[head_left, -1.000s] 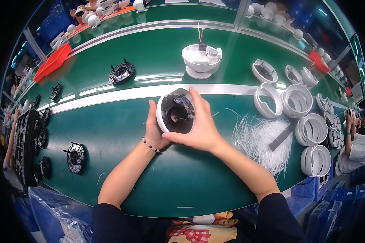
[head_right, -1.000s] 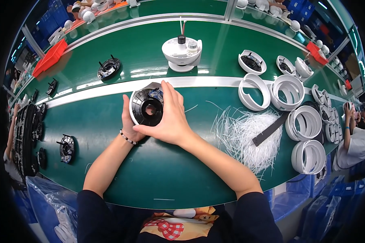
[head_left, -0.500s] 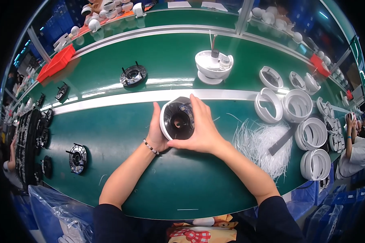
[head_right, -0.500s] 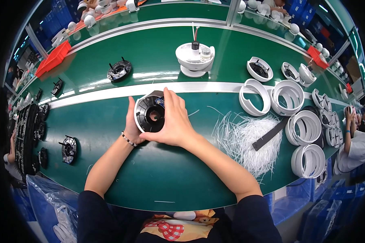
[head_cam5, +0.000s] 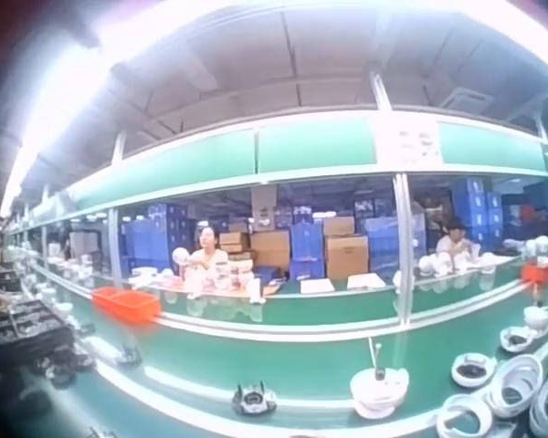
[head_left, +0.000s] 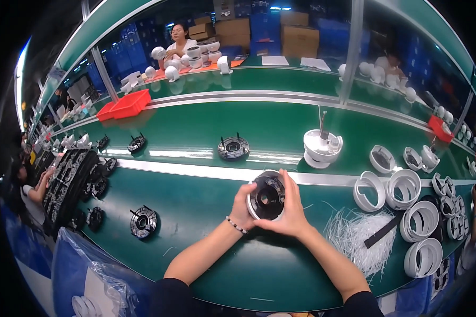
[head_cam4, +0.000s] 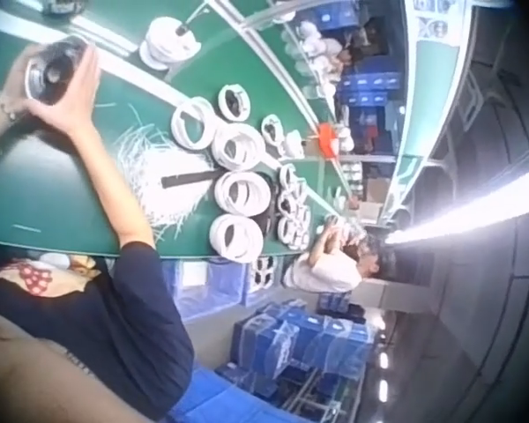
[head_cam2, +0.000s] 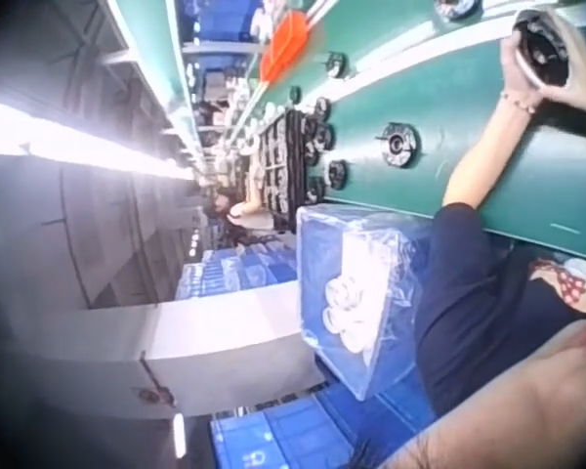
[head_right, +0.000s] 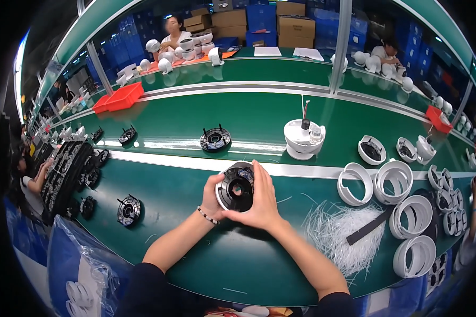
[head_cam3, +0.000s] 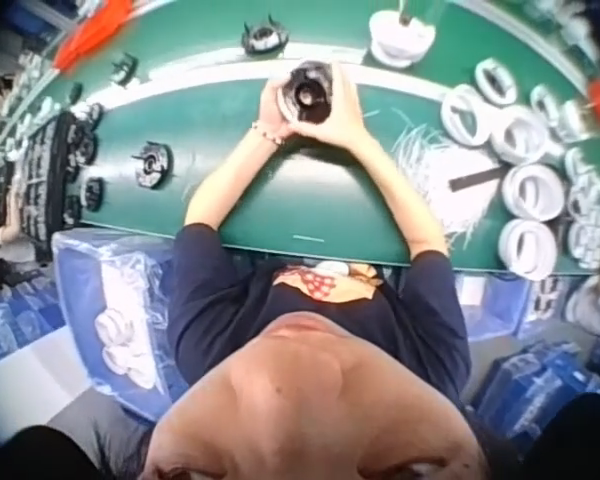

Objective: Assembling circular electronic components by fitting black internal parts into white plastic housings on a factory production line.

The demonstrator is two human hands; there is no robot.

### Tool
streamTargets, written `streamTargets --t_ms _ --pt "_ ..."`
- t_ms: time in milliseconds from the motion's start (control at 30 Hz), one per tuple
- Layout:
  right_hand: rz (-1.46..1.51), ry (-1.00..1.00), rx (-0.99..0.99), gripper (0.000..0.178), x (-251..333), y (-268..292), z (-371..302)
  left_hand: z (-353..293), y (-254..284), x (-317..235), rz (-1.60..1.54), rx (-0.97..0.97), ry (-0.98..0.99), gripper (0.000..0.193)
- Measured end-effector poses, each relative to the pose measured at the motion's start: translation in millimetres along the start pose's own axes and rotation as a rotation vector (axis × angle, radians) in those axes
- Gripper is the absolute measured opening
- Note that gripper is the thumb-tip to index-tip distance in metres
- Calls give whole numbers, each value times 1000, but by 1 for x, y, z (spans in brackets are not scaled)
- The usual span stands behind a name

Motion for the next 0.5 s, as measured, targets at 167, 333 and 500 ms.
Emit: streamTargets --t_ms 167,333,500 --pt "-117 120 -40 85 28 53 8 34 63 -34 -102 -399 -111 28" --pt "-461 89 -118 47 13 154 -22 49 187 -121 40 -613 -299 38" --pt "-833 -100 -164 34 -28 205 -62 97 257 -124 112 -889 -304 38"
Point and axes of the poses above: each hand's wrist, its own z-axis towards the middle knuckle, its own y-axis out of the back of the hand, x = y × z, the point moved 2 cm from there along z, towards the middle knuckle, and after that the axes turned 15 degrees about z, right-handed, at the moved point
